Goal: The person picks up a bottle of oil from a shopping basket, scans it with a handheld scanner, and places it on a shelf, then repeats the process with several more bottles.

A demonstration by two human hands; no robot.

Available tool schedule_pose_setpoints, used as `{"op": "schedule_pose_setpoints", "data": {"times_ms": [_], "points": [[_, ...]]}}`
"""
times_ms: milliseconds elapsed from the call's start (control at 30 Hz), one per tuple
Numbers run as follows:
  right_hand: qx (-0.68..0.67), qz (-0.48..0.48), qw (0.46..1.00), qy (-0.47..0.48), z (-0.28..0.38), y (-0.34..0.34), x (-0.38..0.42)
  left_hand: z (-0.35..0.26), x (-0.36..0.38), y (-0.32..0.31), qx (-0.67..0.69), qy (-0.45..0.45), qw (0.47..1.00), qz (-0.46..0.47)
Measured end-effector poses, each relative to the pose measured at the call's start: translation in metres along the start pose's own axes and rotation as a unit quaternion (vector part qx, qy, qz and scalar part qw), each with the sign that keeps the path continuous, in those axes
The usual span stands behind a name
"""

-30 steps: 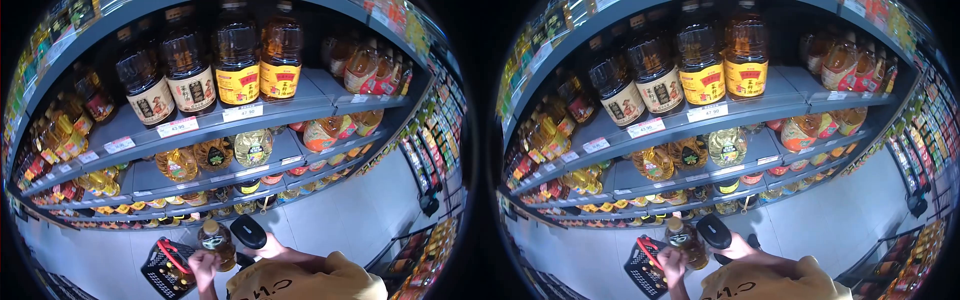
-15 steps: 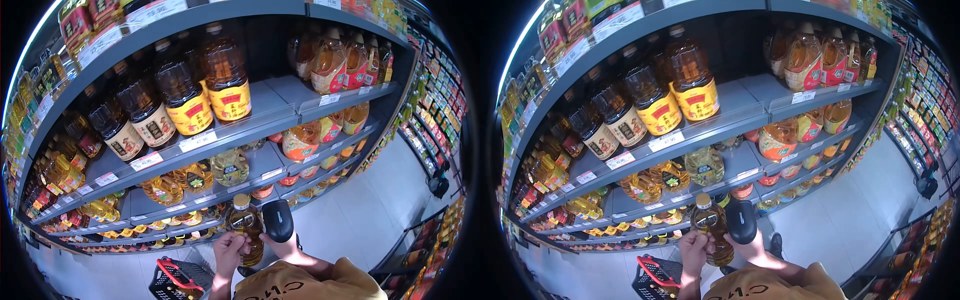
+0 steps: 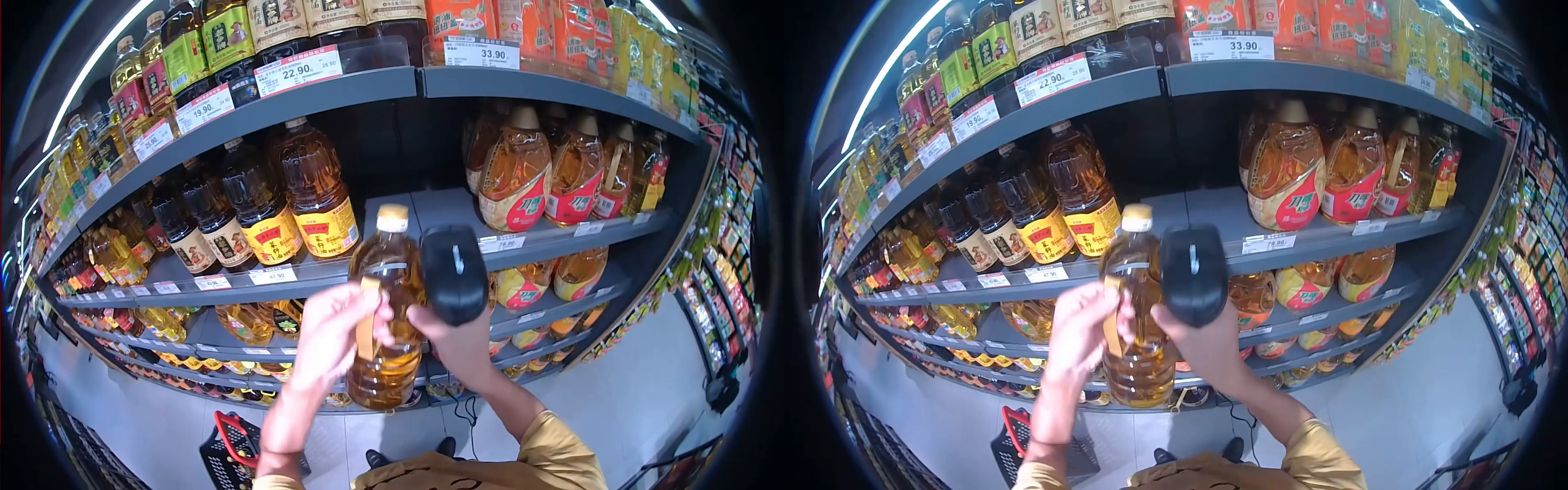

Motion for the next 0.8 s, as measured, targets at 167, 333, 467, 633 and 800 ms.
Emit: {"op": "schedule_pose_setpoints", "data": {"times_ms": [167, 333, 467, 633, 800], "points": [[-0.062, -0.001, 0.998, -0.010, 0.026, 0.011, -0.048, -0.038, -0.061, -0.022, -0.051, 0.019, 0.997, 0.054], [-0.129, 0.023, 0.991, 0.010, 0.040, 0.009, -0.096, -0.066, -0.114, -0.029, -0.107, 0.011, 0.991, 0.075], [-0.184, 0.018, 0.983, 0.004, 0.040, 0.008, -0.130, -0.079, -0.154, -0.030, -0.101, 0.018, 0.993, 0.055], [-0.206, 0.015, 0.978, -0.001, 0.033, 0.013, -0.170, -0.089, -0.201, -0.030, -0.121, 0.060, 0.990, 0.051], [-0.244, -0.011, 0.969, -0.028, 0.030, 0.018, -0.198, -0.089, -0.245, -0.029, -0.121, 0.090, 0.986, 0.069]]}}
Point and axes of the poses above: each hand's wrist, its own x-axis away from the middle knuckle, its own y-axis out of the back of the hand, z = x × y, the point moved 3 cm from there along -x, towards the middle knuckle, and after that the axes turned 3 degrees about z, right-handed, at the moved point
